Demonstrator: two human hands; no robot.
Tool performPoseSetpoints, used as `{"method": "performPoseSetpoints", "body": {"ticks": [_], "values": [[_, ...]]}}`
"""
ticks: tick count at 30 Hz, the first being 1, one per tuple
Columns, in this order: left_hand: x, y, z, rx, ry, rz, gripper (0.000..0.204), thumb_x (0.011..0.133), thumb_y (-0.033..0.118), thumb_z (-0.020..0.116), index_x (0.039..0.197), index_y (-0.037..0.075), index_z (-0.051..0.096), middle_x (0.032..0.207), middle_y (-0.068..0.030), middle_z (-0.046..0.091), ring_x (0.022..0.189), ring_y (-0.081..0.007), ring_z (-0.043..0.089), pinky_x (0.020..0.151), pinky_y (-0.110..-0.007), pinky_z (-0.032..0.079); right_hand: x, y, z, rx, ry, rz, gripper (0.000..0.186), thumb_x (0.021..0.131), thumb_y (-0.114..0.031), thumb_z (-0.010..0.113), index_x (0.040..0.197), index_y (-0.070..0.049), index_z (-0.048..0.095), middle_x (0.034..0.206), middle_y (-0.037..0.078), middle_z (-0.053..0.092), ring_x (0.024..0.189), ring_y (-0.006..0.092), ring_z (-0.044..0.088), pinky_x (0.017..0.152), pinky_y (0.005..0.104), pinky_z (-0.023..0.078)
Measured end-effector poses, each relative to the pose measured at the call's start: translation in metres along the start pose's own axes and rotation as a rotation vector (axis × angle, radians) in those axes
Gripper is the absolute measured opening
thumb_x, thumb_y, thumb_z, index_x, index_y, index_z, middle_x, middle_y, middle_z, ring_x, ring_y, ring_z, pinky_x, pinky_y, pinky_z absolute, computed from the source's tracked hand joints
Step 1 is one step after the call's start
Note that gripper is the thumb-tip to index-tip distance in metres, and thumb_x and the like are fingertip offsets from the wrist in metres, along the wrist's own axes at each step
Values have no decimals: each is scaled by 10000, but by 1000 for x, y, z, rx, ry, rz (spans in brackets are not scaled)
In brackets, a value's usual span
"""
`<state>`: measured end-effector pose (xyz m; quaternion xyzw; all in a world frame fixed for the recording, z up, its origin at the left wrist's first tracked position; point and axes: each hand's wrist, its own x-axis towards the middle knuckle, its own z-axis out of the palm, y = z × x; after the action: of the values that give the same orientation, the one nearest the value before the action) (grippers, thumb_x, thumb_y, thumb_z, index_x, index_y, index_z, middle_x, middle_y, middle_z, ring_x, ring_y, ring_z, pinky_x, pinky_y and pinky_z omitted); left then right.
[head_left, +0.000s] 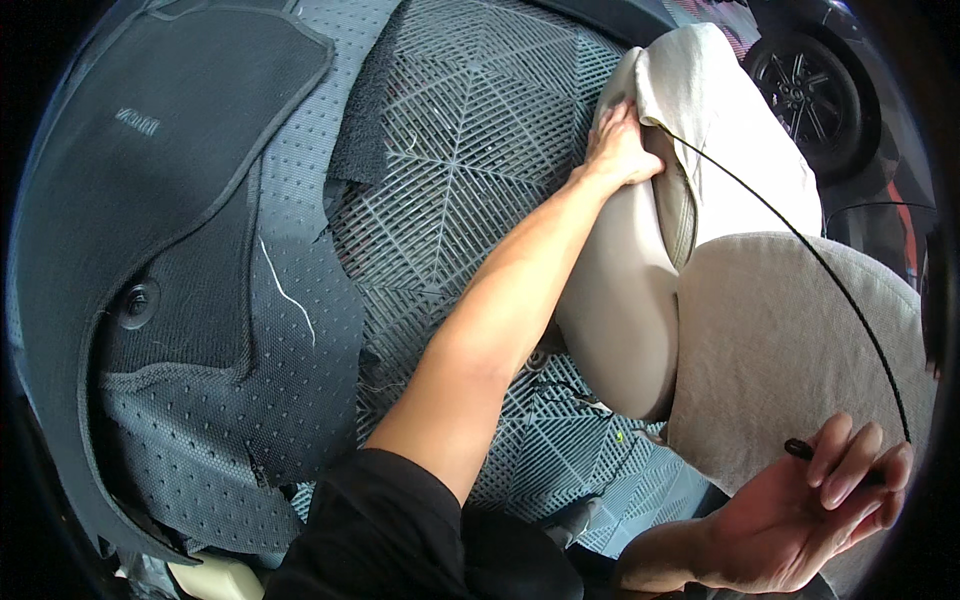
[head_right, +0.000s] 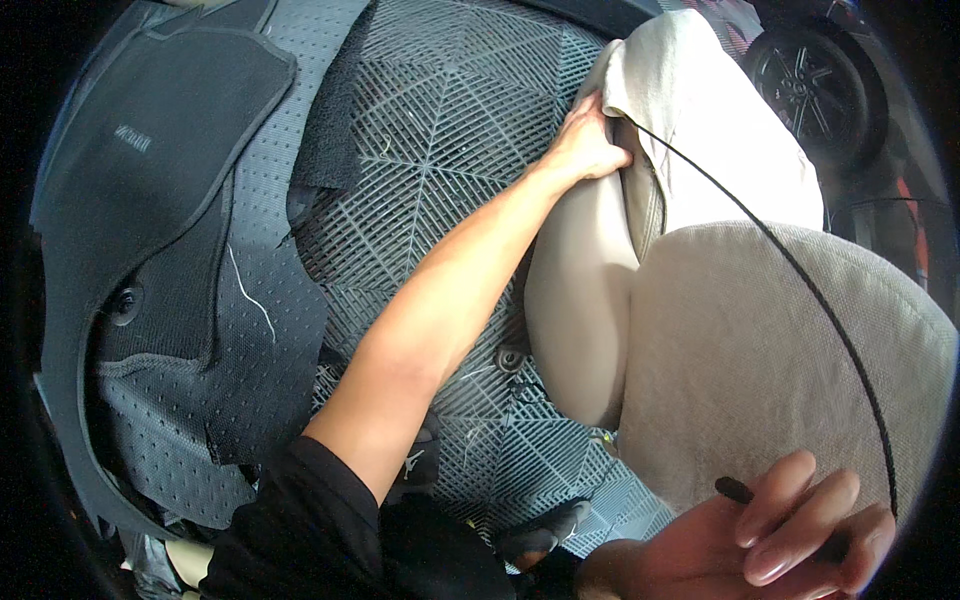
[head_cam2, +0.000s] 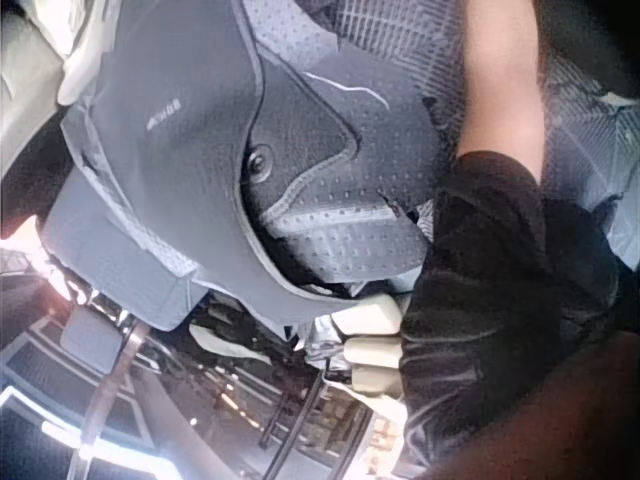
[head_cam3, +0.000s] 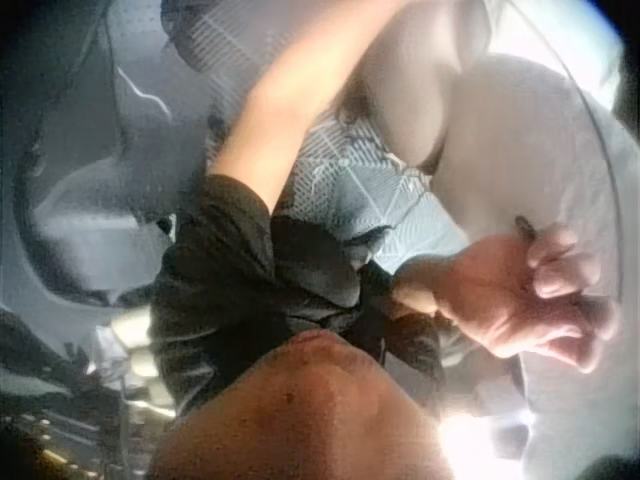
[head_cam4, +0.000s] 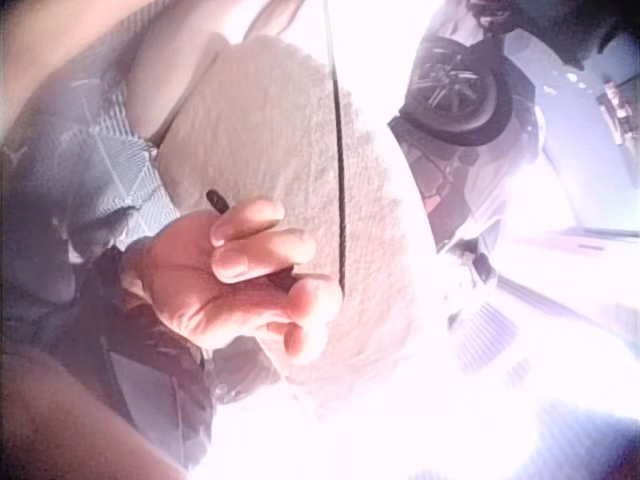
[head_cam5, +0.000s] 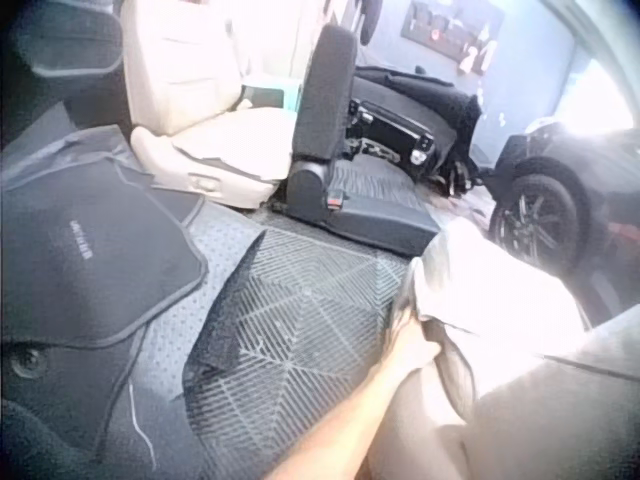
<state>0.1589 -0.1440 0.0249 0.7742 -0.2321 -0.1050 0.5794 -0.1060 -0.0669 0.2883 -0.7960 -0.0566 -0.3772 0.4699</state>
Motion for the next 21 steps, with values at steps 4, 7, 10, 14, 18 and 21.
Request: {"method": "performPoseSetpoints", "body": {"ticks": [4, 7, 10, 14, 18, 21], "values": [[-15, 16, -11, 267, -70, 149, 767, 652, 352, 685, 1312, 25, 471, 1415, -180, 396, 1374, -318, 272, 1124, -517, 207, -3, -1, 2, -12, 79, -12, 148, 975, -124, 404, 1035, -25, 496, 926, 43, 395, 743, 134, 383, 673, 290, 328], [-20, 19, -32, 496, -69, 416, 597, 723, 406, 667, 1189, 39, 601, 1287, -207, 526, 1345, -326, 325, 1122, -481, 218, -3, -5, 9, -23, 72, -24, 130, 962, -122, 416, 1001, -28, 497, 909, 54, 409, 745, 137, 383, 669, 304, 328], [-4, 22, -48, 601, -148, 603, 466, 736, 382, 657, 1063, 49, 655, 1108, -174, 616, 1205, -302, 458, 1045, -443, 321, -9, -4, 5, -210, -74, -80, 113, 936, -103, 435, 984, -26, 503, 857, 70, 441, 729, 149, 394, 659, 320, 345], [13, 40, -67, 770, -335, 673, 290, 751, 269, 611, 952, 71, 679, 959, -133, 650, 1042, -280, 556, 949, -420, 413, -41, 6, 5, -278, -233, 78, 102, 872, -74, 496, 931, -31, 567, 725, 86, 558, 664, 179, 479, 630, 323, 412], [14, 22, -66, 464, -308, 563, 283, 748, 86, 506, 970, 48, 677, 988, -144, 656, 973, -306, 612, 910, -403, 467, -92, 16, 0, -144, -566, 560, 198, 787, 48, 569, 954, -15, 656, 728, 75, 649, 638, 179, 613, 614, 319, 481], [-16, -15, -39, 232, -24, 541, 388, 721, 9, 460, 1064, -9, 641, 1077, -165, 641, 1054, -305, 580, 939, -416, 454, -133, 25, 6, -122, -683, 849, 210, 841, 37, 547, 1048, 12, 571, 755, 110, 657, 707, 247, 666, 647, 334, 518]]}}
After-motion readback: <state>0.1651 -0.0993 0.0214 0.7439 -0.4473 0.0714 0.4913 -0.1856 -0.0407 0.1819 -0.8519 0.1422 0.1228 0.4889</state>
